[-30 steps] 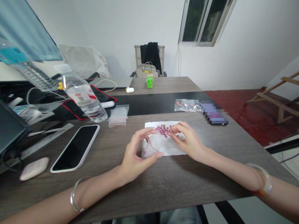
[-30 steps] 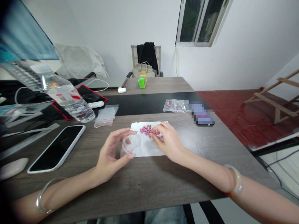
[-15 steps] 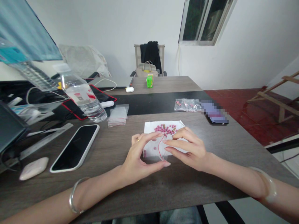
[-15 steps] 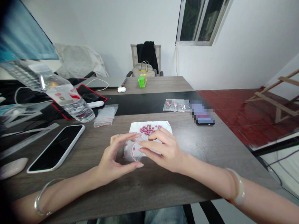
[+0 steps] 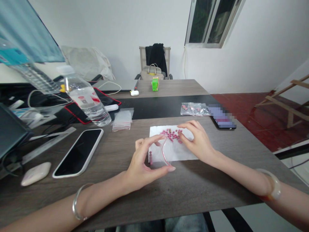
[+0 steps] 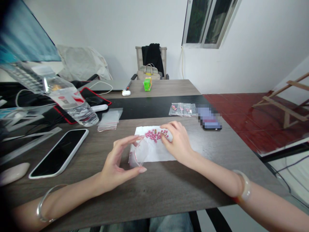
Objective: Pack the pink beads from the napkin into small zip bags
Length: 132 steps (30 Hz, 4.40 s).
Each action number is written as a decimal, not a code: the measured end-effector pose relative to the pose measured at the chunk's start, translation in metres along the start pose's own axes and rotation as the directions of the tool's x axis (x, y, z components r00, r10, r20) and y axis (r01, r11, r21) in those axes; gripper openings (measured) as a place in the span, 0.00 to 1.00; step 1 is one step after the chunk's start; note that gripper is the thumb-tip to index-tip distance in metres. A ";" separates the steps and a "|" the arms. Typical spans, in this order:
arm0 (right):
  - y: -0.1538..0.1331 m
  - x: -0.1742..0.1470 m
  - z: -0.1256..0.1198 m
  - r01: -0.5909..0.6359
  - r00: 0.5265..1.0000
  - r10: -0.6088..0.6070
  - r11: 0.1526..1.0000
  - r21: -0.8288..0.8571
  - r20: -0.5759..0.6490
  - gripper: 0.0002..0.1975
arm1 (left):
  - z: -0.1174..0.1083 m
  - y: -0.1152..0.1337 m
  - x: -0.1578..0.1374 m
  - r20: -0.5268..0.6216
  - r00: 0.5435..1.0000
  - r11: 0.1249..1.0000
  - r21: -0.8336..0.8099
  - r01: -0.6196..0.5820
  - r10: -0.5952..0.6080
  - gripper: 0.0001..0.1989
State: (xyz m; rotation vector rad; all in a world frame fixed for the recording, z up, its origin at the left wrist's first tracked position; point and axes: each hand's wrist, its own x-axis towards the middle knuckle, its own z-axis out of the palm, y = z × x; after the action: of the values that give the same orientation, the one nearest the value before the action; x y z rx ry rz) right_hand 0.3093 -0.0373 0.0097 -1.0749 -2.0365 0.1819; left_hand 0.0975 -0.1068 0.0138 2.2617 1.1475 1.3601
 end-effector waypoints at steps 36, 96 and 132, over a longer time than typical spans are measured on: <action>0.026 0.003 0.010 -0.175 0.945 0.209 0.973 -0.150 0.250 0.09 | 0.000 0.001 -0.001 -0.031 0.999 0.998 0.053 0.018 -0.016 0.35; -0.034 -0.007 -0.003 -0.294 0.946 0.110 0.689 0.662 0.305 0.10 | 0.005 0.001 0.013 0.214 0.813 0.650 -0.506 0.567 -0.542 0.12; -0.036 -0.004 -0.012 -0.396 0.896 0.105 0.627 0.671 0.431 0.14 | 0.001 0.000 0.010 0.140 0.874 0.795 -0.367 0.482 -0.466 0.14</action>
State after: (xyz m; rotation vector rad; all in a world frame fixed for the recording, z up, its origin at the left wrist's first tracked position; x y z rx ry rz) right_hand 0.2962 -0.0655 0.0318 -0.7996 -1.7782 1.3453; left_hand 0.1007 -0.0995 0.0199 1.5713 1.1938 1.1942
